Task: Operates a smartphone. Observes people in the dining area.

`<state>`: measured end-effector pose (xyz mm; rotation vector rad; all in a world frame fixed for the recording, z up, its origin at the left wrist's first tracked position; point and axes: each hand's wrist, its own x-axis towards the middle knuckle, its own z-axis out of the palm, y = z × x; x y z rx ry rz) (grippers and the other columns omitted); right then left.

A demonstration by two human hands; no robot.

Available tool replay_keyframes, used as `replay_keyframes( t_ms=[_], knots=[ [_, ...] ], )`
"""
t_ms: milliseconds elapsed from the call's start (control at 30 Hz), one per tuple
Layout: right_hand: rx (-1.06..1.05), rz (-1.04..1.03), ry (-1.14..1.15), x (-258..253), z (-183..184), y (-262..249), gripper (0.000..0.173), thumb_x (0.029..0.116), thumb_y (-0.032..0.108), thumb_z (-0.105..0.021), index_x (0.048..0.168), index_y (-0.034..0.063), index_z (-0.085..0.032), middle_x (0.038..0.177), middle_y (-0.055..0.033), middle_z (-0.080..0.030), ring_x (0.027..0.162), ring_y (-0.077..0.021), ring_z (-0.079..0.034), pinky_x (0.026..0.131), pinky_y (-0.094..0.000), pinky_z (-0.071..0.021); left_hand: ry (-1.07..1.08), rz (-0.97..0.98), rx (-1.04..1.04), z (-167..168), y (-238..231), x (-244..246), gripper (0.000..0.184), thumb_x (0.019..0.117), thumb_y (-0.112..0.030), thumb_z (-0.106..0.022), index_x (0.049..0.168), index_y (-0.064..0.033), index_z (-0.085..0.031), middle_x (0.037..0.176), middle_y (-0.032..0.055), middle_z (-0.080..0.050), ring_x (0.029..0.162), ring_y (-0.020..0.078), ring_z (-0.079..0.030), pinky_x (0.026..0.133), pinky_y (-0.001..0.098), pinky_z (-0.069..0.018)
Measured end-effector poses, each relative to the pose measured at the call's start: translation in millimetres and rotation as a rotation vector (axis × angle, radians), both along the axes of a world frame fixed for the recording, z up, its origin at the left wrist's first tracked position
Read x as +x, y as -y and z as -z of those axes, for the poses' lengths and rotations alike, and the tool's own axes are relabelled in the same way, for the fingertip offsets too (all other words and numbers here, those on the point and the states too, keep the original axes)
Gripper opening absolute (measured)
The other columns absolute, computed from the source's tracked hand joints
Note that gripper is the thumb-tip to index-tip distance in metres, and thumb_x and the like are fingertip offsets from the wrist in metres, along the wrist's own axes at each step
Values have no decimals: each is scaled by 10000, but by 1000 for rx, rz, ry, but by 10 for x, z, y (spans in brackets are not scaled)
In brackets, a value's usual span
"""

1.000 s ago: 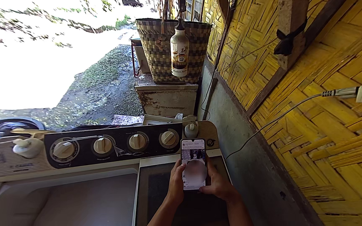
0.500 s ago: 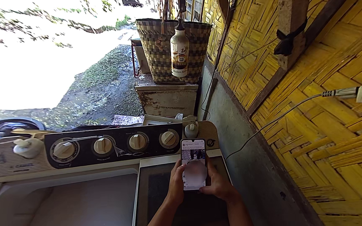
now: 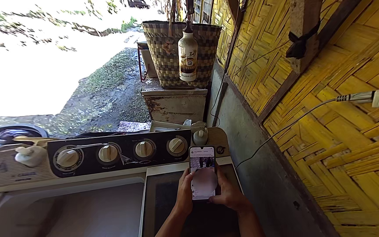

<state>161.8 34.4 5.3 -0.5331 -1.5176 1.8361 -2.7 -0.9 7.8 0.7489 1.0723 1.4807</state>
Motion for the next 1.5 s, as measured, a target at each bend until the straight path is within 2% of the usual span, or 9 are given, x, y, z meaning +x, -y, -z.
replay_keyframes(
  t_ms=[433, 767, 900, 1133, 1367, 1500],
  knots=[
    [10, -4, 6, 4, 5, 0, 1286, 625, -198, -682, 1565, -17, 177, 1571, -160, -371, 1374, -172, -517, 1104, -346, -500, 0, 4, 5, 8, -3, -3, 415, 1009, -178, -298, 1318, -11, -518, 1113, 49, -678, 991, 79, -678, 868, 267, -582],
    [-31, -10, 27, 1, -33, 7, 1285, 636, -230, -656, 1576, 20, 184, 1565, -164, -388, 1351, -195, -547, 1090, -371, -520, -16, -2, -1, 11, -4, -5, 426, 1007, -192, -305, 1326, -12, -522, 1142, 58, -670, 1020, 83, -668, 889, 276, -573],
    [-28, -6, 39, 0, -36, 9, 1279, 640, -221, -660, 1583, 32, 168, 1558, -147, -401, 1338, -202, -558, 1060, -377, -543, -3, 0, 6, 9, -1, -5, 416, 1007, -194, -312, 1316, -15, -524, 1119, 55, -677, 994, 90, -679, 866, 278, -583],
    [38, -29, -23, -7, -11, -19, 1208, 640, -227, -651, 1581, -10, 75, 1568, -144, -404, 1380, -229, -516, 1117, -406, -497, -6, 3, 1, 16, -9, -8, 422, 1000, -200, -319, 1324, -21, -522, 1122, 59, -680, 1001, 94, -680, 874, 281, -583],
    [6, -20, -7, -6, -12, -10, 1230, 637, -226, -649, 1579, -10, 111, 1556, -152, -412, 1359, -212, -538, 1112, -388, -501, 7, 1, -3, 17, -13, -6, 418, 1002, -201, -320, 1321, -21, -522, 1115, 55, -682, 995, 91, -681, 869, 278, -584],
    [25, -21, -4, -8, -11, -17, 1215, 634, -211, -652, 1577, -15, 88, 1556, -141, -415, 1365, -207, -530, 1108, -388, -503, 4, 0, 2, 21, -12, -6, 419, 1005, -195, -313, 1321, -17, -524, 1117, 54, -680, 998, 92, -680, 873, 278, -582]
  ],
)
